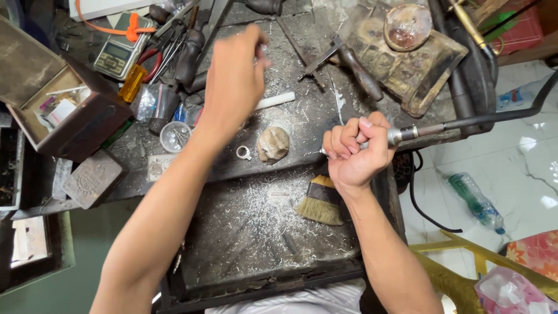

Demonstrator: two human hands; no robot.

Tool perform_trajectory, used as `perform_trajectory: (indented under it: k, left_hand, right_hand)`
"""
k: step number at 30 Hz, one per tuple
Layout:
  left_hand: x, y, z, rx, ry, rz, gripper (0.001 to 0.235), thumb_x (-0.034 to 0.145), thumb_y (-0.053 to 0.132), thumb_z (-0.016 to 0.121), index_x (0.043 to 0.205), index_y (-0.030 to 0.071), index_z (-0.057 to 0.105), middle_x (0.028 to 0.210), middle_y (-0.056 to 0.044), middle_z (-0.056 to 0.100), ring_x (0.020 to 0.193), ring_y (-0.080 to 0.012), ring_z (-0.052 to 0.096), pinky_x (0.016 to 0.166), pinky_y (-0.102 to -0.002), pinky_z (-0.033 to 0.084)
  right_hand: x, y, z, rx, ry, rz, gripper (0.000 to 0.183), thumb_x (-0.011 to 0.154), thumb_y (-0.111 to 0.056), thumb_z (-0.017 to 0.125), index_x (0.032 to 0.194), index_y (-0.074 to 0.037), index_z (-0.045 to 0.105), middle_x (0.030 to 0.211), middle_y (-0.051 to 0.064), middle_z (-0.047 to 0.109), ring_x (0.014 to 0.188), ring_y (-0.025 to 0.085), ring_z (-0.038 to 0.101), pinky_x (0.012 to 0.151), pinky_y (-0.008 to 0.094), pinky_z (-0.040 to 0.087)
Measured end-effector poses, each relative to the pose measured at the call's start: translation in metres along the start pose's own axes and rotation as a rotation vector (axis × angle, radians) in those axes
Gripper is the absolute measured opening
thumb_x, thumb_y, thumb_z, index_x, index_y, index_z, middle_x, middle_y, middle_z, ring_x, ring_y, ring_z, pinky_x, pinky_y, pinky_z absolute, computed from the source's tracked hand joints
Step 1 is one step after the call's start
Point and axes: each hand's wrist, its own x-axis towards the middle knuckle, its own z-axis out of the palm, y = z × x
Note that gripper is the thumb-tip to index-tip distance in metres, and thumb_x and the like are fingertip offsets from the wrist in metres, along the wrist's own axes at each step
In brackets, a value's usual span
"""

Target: Using a rotary tool to shape and refine a jewelry component held in a wooden block on a workbench.

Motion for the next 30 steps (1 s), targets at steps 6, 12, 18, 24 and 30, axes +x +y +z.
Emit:
perform_trajectory:
  k: [6,12,18,24,30]
  left_hand:
    - [0.068,-0.026,0.051,0.036,-0.082,-0.434,0.024,0.091,0.005,0.070,0.105,0.003,0.051,0.098,-0.020,0.057,0.089,-0.0468,0.065,0.072,-0.056,0.049]
    - [0.076,-0.029,0.069,-0.020,0.013,-0.425,0.051,0.084,-0.017,0.052,0.129,0.001,0.034,0.088,-0.017,0.059,0.077,-0.0341,0.066,0.069,-0.055,0.051]
    - [0.062,-0.018,0.051,-0.096,-0.065,-0.332,0.058,0.082,-0.024,0.045,0.134,-0.002,0.031,0.081,-0.011,0.061,0.074,-0.0200,0.061,0.061,-0.043,0.051]
    - [-0.014,0.039,-0.025,-0.331,0.041,0.113,0.043,0.091,-0.021,0.049,0.126,0.001,0.037,0.075,-0.006,0.056,0.065,-0.0180,0.053,0.058,-0.035,0.040]
    - [-0.150,0.074,-0.035,-0.376,-0.239,-0.154,0.042,0.092,0.002,0.068,0.129,0.003,0.050,0.089,-0.005,0.069,0.077,-0.0170,0.069,0.072,-0.033,0.056]
  right_hand:
    - [0.003,-0.004,-0.002,0.021,0.039,0.001,0.026,0.082,-0.010,0.044,0.064,-0.018,0.026,0.046,-0.002,0.018,0.037,0.011,0.012,0.038,0.029,0.011]
    - [0.006,-0.004,-0.004,0.018,0.034,-0.005,0.028,0.081,-0.011,0.046,0.062,-0.018,0.028,0.045,-0.002,0.021,0.036,0.010,0.013,0.036,0.029,0.010]
    - [0.005,-0.003,-0.003,0.015,0.037,-0.011,0.027,0.081,-0.010,0.045,0.062,-0.017,0.027,0.046,-0.001,0.020,0.036,0.011,0.014,0.036,0.030,0.012]
    - [0.006,-0.002,-0.003,0.029,0.069,0.005,0.025,0.080,-0.010,0.047,0.063,-0.018,0.030,0.046,-0.002,0.021,0.037,0.010,0.014,0.037,0.029,0.012]
    - [0.004,0.002,-0.002,0.031,0.082,0.057,0.028,0.082,-0.013,0.045,0.060,-0.018,0.028,0.045,-0.003,0.020,0.037,0.010,0.012,0.038,0.029,0.011]
